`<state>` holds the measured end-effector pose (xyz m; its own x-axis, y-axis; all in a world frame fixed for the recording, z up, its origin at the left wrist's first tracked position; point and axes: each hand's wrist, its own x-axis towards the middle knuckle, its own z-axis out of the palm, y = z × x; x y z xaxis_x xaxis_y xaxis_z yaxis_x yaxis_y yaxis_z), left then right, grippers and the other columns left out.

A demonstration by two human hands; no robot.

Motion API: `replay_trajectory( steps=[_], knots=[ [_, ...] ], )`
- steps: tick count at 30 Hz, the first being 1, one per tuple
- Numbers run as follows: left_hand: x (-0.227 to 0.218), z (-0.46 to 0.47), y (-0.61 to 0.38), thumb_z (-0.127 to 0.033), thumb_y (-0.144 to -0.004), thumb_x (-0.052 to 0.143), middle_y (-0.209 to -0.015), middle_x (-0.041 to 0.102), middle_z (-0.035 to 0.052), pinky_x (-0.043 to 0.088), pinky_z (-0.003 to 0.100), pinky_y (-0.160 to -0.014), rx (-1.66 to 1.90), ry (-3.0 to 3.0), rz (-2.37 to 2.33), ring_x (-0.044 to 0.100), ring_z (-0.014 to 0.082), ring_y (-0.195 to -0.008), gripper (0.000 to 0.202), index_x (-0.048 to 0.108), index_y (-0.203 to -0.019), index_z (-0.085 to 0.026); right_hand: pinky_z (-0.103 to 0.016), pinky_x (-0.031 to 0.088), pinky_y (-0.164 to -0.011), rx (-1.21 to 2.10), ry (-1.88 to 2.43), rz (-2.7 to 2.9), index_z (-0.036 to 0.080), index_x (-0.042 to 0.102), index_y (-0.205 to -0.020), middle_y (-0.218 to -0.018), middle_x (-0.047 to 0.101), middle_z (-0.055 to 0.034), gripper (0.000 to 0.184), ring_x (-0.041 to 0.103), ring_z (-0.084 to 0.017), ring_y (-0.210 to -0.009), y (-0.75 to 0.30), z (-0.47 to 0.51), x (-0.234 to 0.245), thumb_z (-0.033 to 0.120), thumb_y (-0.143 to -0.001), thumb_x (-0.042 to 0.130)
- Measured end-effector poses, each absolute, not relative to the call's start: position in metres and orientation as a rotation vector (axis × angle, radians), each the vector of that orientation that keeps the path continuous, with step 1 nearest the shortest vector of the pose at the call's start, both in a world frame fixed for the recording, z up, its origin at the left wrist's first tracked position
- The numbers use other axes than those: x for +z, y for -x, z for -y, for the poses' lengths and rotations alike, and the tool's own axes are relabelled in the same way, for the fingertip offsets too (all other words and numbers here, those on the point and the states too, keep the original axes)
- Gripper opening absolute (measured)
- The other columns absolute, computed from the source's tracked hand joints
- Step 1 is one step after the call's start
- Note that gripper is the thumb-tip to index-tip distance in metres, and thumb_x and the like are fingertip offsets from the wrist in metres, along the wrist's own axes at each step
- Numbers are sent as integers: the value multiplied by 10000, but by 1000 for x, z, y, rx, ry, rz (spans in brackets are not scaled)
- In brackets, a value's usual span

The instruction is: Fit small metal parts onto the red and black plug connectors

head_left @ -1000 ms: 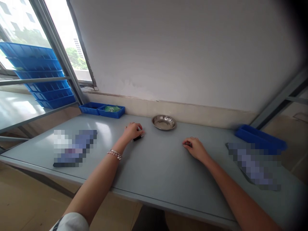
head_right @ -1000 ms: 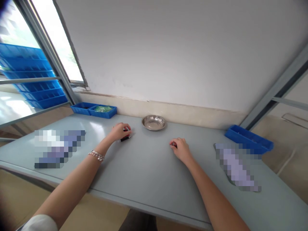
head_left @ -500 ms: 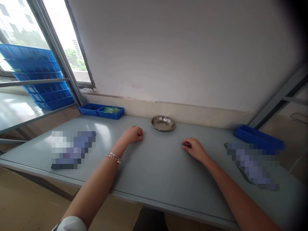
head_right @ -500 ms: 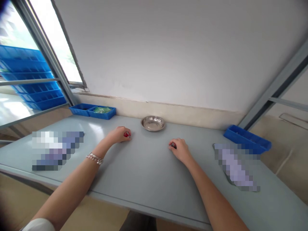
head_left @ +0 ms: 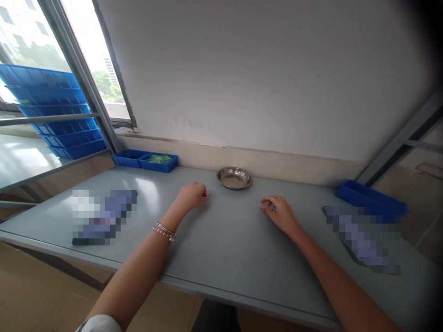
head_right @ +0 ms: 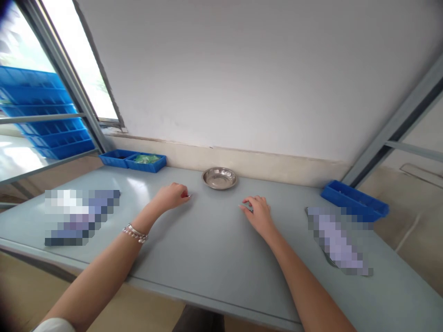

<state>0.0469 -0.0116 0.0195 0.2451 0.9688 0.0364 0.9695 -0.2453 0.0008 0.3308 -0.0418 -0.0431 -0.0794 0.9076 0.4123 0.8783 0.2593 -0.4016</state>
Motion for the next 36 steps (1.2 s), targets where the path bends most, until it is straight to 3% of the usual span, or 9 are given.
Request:
replay_trajectory(
  steps=[7, 12, 21, 28, 36],
  knots=[
    [20, 41, -86, -314, -847, 367, -822, 602, 48, 388, 265, -729, -541, 2766, 1198, 546, 155, -766, 226, 540, -887, -175, -299, 373, -699, 175, 1290, 2027, 189, 578, -853, -749, 583, -47, 295, 495, -170, -755, -296, 69, -19, 406, -838, 379],
    [10, 62, -109, -313, -856, 361, -792, 565, 43, 390, 244, -662, -572, 2884, 906, 528, 136, -703, 218, 513, -899, -163, -248, 366, -600, 332, 1127, 2092, 186, 498, -651, -608, 502, -2, 346, 454, -124, -599, -279, 81, -18, 365, -872, 302],
    [0, 54, -105, -447, -818, 440, -812, 602, 41, 379, 216, -599, -595, 2995, 1001, 547, 137, -692, 308, 539, -910, -170, -234, 325, -540, 332, 1231, 2042, 189, 389, -543, -544, 438, 5, 378, 408, -121, -556, -282, 79, -22, 366, -867, 305],
    [-2, 51, -105, -405, -853, 390, -755, 626, 43, 382, 212, -581, -541, 3055, 1099, 570, 138, -655, 302, 579, -930, -182, -237, 314, -544, 285, 1242, 2069, 199, 303, -537, -529, 404, 14, 372, 392, -120, -542, -283, 77, -21, 366, -867, 269],
    [-6, 50, -107, -393, -860, 375, -733, 613, 59, 393, 226, -588, -513, 3061, 1124, 572, 159, -664, 305, 565, -901, -158, -242, 293, -557, 328, 1279, 2087, 193, 316, -542, -534, 419, 11, 370, 401, -124, -559, -285, 75, -23, 367, -867, 273]
  ],
)
